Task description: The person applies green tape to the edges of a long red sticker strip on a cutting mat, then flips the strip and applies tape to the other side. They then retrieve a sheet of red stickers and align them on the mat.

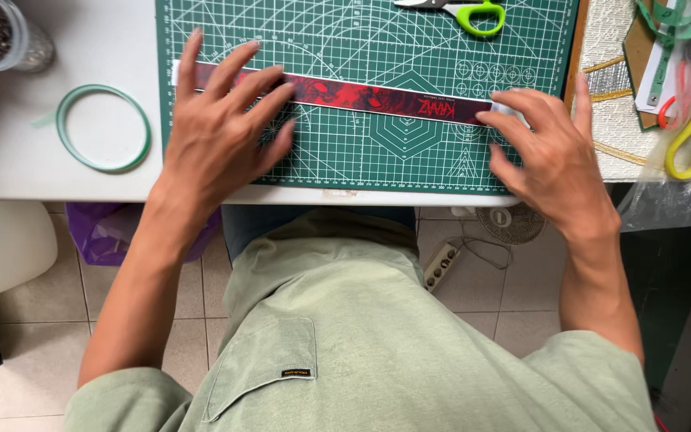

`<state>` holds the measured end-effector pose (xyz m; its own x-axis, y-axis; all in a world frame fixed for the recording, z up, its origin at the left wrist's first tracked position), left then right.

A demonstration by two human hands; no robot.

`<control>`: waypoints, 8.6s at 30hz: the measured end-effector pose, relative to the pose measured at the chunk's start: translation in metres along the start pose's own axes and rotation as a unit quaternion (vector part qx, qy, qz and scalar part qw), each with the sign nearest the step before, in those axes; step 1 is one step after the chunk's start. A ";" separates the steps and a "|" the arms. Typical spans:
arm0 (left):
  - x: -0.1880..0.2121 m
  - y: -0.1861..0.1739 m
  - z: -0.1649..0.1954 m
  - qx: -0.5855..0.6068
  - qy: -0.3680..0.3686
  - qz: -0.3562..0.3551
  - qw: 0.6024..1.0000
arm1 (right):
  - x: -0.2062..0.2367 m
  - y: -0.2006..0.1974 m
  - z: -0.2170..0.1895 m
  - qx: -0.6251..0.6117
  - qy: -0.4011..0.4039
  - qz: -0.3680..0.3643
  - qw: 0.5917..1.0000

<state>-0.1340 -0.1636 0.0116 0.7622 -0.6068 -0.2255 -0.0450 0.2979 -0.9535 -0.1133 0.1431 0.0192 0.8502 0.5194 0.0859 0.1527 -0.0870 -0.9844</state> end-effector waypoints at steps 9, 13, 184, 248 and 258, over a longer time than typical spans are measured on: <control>0.001 0.023 0.047 0.071 -0.071 0.014 0.995 | 0.034 -0.013 0.031 -0.160 0.196 0.116 0.960; -0.021 0.045 0.082 0.061 -0.034 0.000 0.998 | 0.022 0.002 -0.001 -0.027 0.103 0.096 0.990; -0.010 0.060 0.058 0.077 -0.091 -0.026 0.993 | -0.086 0.034 -0.105 0.132 -0.158 0.025 0.978; 0.115 0.005 -0.097 0.020 -0.263 0.048 0.963 | -0.226 0.036 -0.266 0.008 -0.291 -0.005 0.957; 0.115 0.008 -0.102 0.047 -0.262 0.051 0.963 | -0.220 0.044 -0.277 0.109 -0.312 0.014 0.944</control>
<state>-0.1125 -0.3066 -0.0429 0.9788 -0.1235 -0.1632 -0.0982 0.4161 -0.9040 -0.1546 -0.2102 -0.0004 0.3788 0.9253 0.0191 -0.0313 0.0334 -0.9990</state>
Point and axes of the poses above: each hand's wrist, its own x-axis away from the middle knuckle, its own y-axis out of the palm, z = x × y, the point moved 10 cm from there along -x, towards the middle knuckle, and after that the axes turned 9 degrees about -z, right-handed, at the moved point
